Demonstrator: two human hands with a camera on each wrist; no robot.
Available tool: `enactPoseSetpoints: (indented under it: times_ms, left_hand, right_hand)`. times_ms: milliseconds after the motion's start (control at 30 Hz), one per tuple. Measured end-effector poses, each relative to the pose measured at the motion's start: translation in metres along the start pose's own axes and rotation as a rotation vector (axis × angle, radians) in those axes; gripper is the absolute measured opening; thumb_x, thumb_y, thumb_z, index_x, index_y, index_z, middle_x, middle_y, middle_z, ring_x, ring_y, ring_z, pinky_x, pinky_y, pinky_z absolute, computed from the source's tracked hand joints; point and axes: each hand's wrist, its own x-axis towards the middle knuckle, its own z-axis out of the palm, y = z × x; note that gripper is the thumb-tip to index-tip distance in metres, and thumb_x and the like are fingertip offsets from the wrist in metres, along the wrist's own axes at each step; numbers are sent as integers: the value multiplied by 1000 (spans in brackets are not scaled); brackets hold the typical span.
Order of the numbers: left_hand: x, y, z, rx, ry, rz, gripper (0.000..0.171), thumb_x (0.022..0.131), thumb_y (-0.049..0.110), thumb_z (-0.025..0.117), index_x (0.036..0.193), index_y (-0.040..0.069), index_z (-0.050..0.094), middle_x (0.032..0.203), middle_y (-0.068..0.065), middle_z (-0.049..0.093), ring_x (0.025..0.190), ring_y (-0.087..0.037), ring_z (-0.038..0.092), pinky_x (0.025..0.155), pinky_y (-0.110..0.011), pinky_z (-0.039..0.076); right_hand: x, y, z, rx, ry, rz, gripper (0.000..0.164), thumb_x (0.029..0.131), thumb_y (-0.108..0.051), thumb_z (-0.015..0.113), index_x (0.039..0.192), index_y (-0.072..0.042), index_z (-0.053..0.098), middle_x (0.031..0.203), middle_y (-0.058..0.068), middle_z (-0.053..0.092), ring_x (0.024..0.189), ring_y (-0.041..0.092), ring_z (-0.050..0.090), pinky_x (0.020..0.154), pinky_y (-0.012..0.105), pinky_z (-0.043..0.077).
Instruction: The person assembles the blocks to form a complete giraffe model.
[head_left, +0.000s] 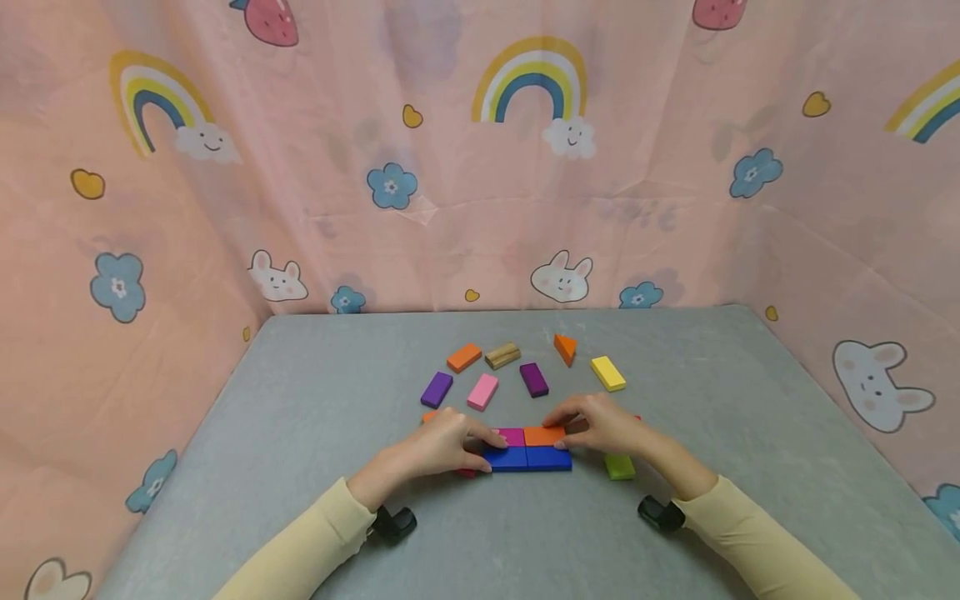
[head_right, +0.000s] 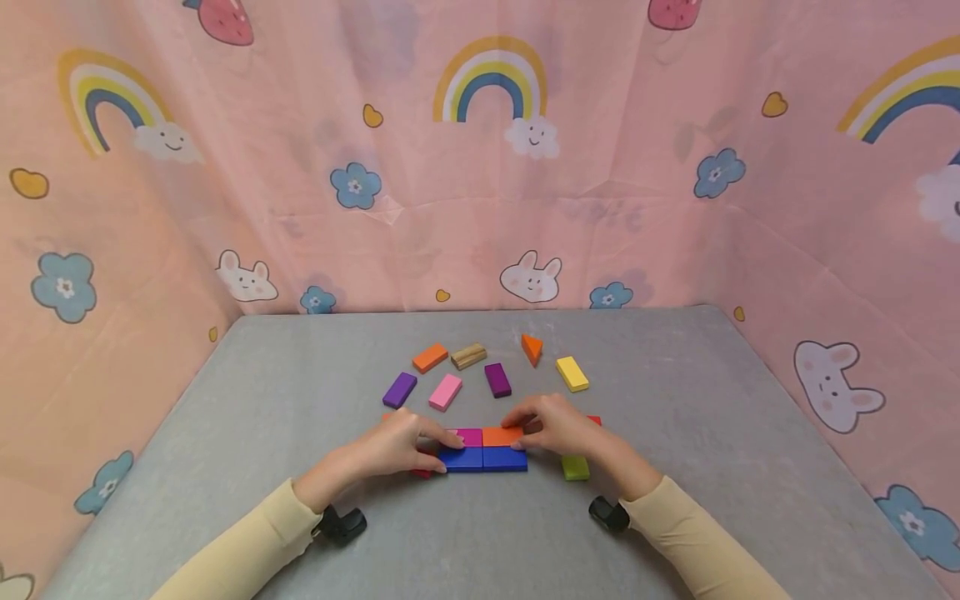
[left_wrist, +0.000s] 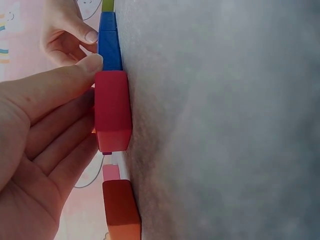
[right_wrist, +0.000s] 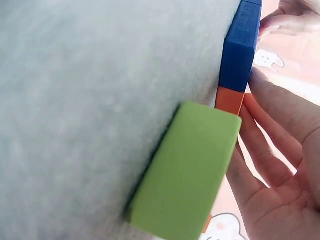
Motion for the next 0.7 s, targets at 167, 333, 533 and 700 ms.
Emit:
enactPoseSetpoints:
  times_ms: [167, 333, 533, 700]
  left_hand:
    - [-1, 0, 1, 2, -2, -6, 34, 81, 25, 76, 114, 24, 71, 114, 11, 68, 112, 0, 59, 90, -18, 49]
    - [-1, 1, 1, 4, -2, -4, 34, 81, 24, 76, 114, 23, 71, 114, 10, 68, 111, 0, 59, 90, -17, 49]
    - [0, 1, 0, 5, 4, 2, 34, 81, 23, 76, 114, 22, 71, 113, 9, 69, 111, -1, 59, 89, -16, 48]
    - [-1, 1, 0, -6, 3, 1, 34, 81, 24, 76, 114, 23, 71, 113, 9, 69, 111, -1, 60, 89, -17, 49]
  right_hand:
    - [1, 0, 0, 20, -20, 3, 31, 84, -14, 72, 114, -5, 67, 110, 6, 68, 102, 22, 65, 82, 31, 55]
    - [1, 1, 0, 28, -35, 14, 32, 85, -15, 71, 115, -6, 67, 112, 6, 67, 103, 22, 64, 83, 32, 55]
    - [2, 0, -1, 41, -38, 15, 32, 85, -15, 71, 116, -6, 67, 112, 7, 67, 104, 24, 64, 83, 33, 55]
    - [2, 0, 0, 47, -42, 9, 32, 85, -16, 71, 115, -6, 67, 113, 7, 67, 105, 24, 64, 84, 33, 55]
